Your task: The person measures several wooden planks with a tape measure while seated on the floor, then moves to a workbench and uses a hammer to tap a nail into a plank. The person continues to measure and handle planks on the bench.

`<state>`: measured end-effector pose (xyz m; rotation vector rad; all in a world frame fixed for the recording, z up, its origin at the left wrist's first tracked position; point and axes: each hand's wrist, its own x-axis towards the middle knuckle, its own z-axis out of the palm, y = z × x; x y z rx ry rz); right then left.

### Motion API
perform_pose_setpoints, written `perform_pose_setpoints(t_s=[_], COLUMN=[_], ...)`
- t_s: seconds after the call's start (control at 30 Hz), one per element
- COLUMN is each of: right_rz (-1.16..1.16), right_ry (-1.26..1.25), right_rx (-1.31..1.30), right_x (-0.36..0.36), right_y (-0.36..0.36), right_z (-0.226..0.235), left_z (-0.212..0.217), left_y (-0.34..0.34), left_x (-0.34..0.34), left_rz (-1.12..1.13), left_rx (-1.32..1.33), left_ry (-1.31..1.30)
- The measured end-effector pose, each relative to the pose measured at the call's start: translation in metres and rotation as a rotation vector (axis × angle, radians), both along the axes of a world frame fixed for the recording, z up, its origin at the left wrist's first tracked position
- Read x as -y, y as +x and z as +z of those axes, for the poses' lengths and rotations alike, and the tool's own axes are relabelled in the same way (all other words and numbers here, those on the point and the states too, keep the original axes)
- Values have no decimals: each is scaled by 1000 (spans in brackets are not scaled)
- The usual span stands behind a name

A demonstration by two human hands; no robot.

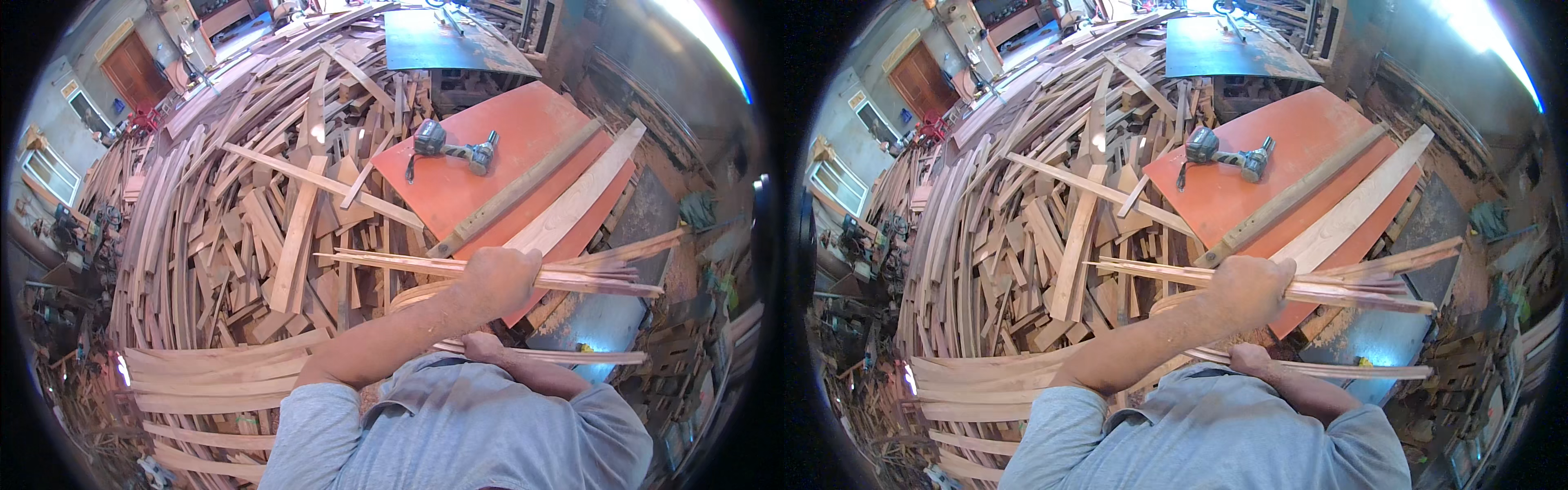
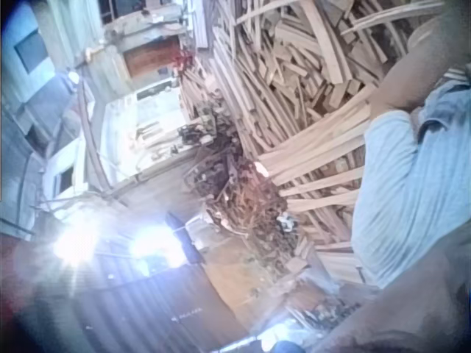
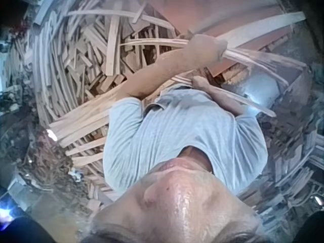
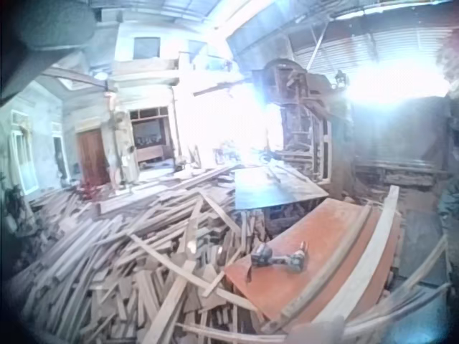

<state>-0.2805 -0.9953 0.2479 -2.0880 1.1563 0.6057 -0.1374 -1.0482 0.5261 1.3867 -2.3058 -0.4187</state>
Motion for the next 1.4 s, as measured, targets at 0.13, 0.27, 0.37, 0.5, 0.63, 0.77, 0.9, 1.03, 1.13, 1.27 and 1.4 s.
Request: perform_pose_setpoints(t_s=[0.13, 0.27, 0.37, 0.5, 0.63, 0.77, 0.9, 1.03, 1.13, 1.27, 1.4], right_rz=[78, 135, 136, 80, 87, 110, 334, 262, 381, 423, 430], right_ry=[-61, 0, 8, -65, -5, -115, -302, -469, -500, -444, -513], right_rx=[110, -20, 44, 206, 151, 361, 150, 343, 306, 280, 420], right_x=[-13, -17, -19, -18, -12, -3, 22, 54, 65, 58, 51], right_y=[-15, -27, -26, -30, -40, -41, -51, -52, -25, -9, -7], right_z=[-10, 2, 0, -8, 6, 36, 72, 116, 137, 138, 125], left_z=[-30, -64, -90, -132, -160, -124, -63, -53, -70, -104, -138], left_y=[-15, -23, -36, -65, -82, -63, -3, 24, 32, 53, 70], left_x=[-6, 2, 7, -8, -33, 1, 60, 63, 47, 22, -9], left_rz=[-86, -75, -70, -134, -96, -107, 136, 72, 84, 61, 91], left_rx=[28, 6, 18, 15, -58, -68, 244, 111, -99, -273, -455], left_ry=[97, 180, 278, 368, 420, 608, 516, 589, 898, 1131, 1361])
